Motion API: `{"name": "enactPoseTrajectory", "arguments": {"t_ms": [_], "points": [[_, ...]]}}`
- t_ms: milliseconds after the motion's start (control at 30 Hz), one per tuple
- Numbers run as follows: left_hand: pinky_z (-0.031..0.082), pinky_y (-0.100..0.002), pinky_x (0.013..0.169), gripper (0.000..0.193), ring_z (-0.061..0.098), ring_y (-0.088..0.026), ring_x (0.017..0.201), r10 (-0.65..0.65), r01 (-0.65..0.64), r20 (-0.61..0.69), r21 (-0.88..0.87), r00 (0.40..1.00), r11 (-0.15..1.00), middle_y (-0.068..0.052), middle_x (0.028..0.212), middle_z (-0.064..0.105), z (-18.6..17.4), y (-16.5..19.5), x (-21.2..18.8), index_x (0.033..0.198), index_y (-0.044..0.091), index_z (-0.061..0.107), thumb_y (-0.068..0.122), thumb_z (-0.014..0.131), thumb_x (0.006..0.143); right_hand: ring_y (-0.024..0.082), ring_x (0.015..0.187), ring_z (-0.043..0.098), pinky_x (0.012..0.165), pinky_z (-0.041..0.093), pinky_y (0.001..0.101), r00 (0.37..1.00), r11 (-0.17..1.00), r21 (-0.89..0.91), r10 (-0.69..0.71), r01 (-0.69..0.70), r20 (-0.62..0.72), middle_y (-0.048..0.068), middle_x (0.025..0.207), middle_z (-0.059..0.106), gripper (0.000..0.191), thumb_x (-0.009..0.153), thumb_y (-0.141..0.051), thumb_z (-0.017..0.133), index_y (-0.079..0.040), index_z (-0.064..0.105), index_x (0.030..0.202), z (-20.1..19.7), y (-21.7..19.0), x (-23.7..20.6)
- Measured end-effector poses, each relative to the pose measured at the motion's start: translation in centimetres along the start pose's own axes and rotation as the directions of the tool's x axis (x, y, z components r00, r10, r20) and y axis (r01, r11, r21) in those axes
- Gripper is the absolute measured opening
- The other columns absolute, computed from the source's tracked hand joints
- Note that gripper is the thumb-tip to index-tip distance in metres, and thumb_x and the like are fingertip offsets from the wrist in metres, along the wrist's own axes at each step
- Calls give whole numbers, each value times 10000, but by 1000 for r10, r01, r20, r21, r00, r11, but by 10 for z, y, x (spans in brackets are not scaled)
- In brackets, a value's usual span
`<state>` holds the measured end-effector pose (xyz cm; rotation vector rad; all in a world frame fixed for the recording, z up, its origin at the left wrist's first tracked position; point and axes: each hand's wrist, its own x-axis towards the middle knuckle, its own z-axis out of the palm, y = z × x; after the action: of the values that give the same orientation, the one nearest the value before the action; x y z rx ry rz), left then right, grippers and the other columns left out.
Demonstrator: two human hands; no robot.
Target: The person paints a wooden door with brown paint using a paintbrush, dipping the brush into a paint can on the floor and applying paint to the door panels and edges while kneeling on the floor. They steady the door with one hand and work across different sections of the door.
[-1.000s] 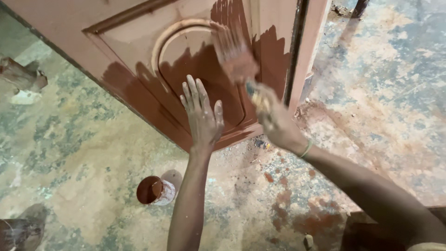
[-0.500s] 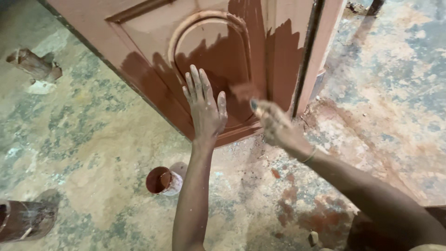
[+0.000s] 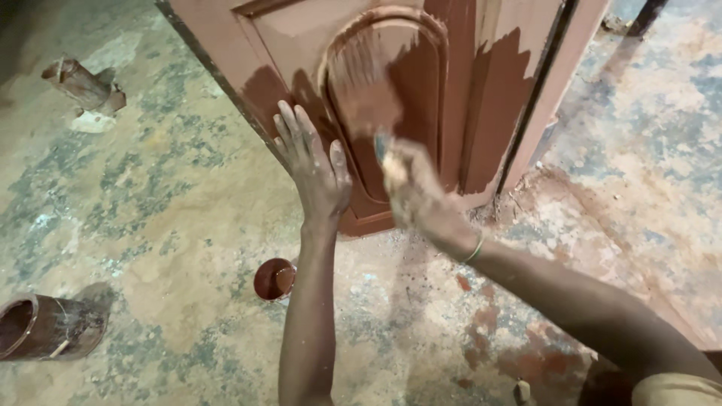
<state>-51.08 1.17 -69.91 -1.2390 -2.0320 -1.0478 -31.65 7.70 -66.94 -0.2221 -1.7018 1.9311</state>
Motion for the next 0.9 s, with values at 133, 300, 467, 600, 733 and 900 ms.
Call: {"name": "enactPoseTrajectory", "arguments": {"t_ms": [133, 300, 467, 600, 733, 900], "points": [[80, -607, 1348, 675, 53, -404, 1651, -6, 6, 1, -10, 1000, 1000, -168, 1768, 39, -16, -8, -3, 1691, 92, 110, 393, 339, 1131, 120, 431, 397, 331, 363, 194, 910, 905, 97, 414, -414, 21, 39, 690, 461, 458, 1041, -153, 354, -233, 333, 1492, 6, 70, -34], [75, -589, 1369, 651, 29, -378, 1673, -9, 9, -10, -33, 1000, 999, -137, 1786, 24, -32, -8, -2, 1701, 101, 93, 384, 320, 1161, 117, 508, 414, 405, 355, 219, 764, 738, 249, 645, -628, 15, 38, 733, 476, 345, 1044, -138, 399, -91, 436, 1384, -9, 69, -25], [44, -566, 1384, 658, 2, -347, 1674, 3, -5, -68, -29, 998, 1000, -107, 1785, -18, -32, 5, 24, 1705, 134, 72, 419, 311, 1162, 83, 497, 412, 383, 366, 218, 962, 913, 333, 268, -235, -56, 36, 887, 584, 441, 974, -42, 374, -119, 473, 1397, -35, -21, 1], [-15, -542, 1377, 643, -22, -282, 1646, 14, -18, -157, -25, 987, 1000, -69, 1747, -67, -24, 19, 60, 1688, 144, 18, 450, 269, 1180, 76, 557, 424, 410, 377, 214, 962, 911, 320, -272, 260, -8, 46, 974, 565, 422, 1042, -37, 389, -107, 395, 1458, -50, -63, -7], [-38, -519, 1388, 633, -15, -250, 1659, -21, 1, -179, -111, 984, 994, -46, 1752, -65, -19, 28, 67, 1693, 160, 24, 466, 243, 1184, 84, 550, 432, 398, 377, 224, 953, 926, 227, -285, 301, -102, 40, 944, 562, 428, 1019, -48, 394, -122, 374, 1440, -49, -59, -8], [-31, -539, 1361, 667, -35, -266, 1652, -31, 27, -103, -40, 994, 999, -48, 1757, -74, -17, 18, 37, 1707, 159, 30, 495, 210, 1160, 112, 473, 439, 363, 359, 213, 970, 955, 218, 226, -202, -94, 23, 753, 520, 317, 1092, -251, 261, -113, 431, 1320, -20, -6, -19]]}}
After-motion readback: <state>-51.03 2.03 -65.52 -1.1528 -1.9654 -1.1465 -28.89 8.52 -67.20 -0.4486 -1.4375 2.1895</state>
